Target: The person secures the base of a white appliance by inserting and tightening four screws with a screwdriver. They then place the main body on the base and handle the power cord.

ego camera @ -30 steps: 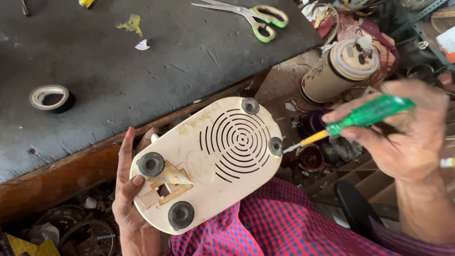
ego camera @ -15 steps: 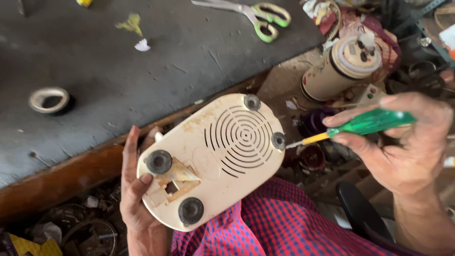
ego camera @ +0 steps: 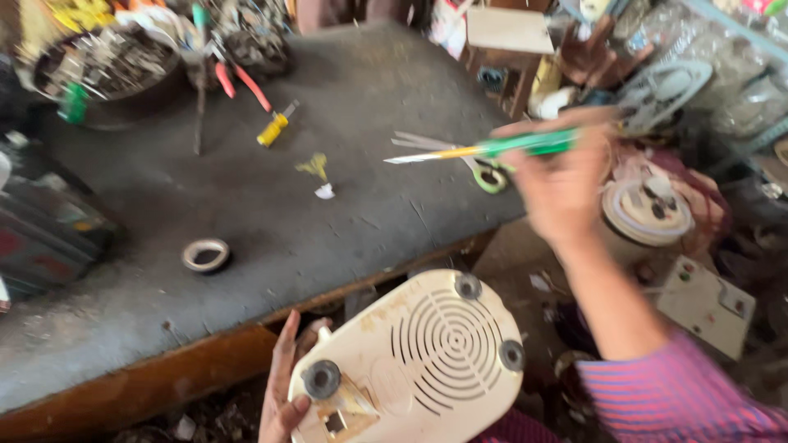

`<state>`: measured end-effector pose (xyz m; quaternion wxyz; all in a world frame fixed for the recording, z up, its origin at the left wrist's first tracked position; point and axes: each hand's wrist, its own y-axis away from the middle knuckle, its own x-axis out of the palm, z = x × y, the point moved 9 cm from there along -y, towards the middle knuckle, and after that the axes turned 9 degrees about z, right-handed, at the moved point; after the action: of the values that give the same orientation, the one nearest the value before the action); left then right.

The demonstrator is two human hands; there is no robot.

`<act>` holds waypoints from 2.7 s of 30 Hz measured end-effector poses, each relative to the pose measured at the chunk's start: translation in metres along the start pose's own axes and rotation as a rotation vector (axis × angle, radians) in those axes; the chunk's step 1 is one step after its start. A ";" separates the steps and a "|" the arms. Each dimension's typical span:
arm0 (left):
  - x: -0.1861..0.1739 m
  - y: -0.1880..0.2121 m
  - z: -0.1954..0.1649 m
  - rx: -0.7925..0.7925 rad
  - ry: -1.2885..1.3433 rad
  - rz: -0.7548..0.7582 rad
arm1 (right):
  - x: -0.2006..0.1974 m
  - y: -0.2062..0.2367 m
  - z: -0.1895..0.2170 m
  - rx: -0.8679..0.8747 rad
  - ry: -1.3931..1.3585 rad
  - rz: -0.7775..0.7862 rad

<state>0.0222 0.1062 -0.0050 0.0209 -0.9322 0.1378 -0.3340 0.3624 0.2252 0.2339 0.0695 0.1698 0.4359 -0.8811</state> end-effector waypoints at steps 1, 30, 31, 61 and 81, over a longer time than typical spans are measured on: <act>-0.003 -0.001 0.002 0.004 -0.007 0.023 | 0.020 -0.007 -0.034 0.189 -0.188 -0.027; 0.021 0.064 -0.013 -0.056 0.216 -0.178 | 0.152 0.207 -0.045 1.466 -0.979 0.535; 0.018 0.072 -0.011 -0.057 0.214 -0.201 | 0.151 0.202 -0.033 1.463 -0.978 0.538; 0.220 0.072 -0.135 0.296 -0.699 0.365 | -0.066 0.116 -0.086 0.918 -0.029 0.007; 0.131 -0.049 -0.199 0.633 -1.878 0.130 | -0.005 -0.146 0.010 -0.403 -0.059 -0.068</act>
<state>0.0053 0.1282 0.2366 0.3877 -0.7607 0.0206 0.5202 0.3251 0.3060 0.3500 0.0849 0.1120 0.6068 -0.7824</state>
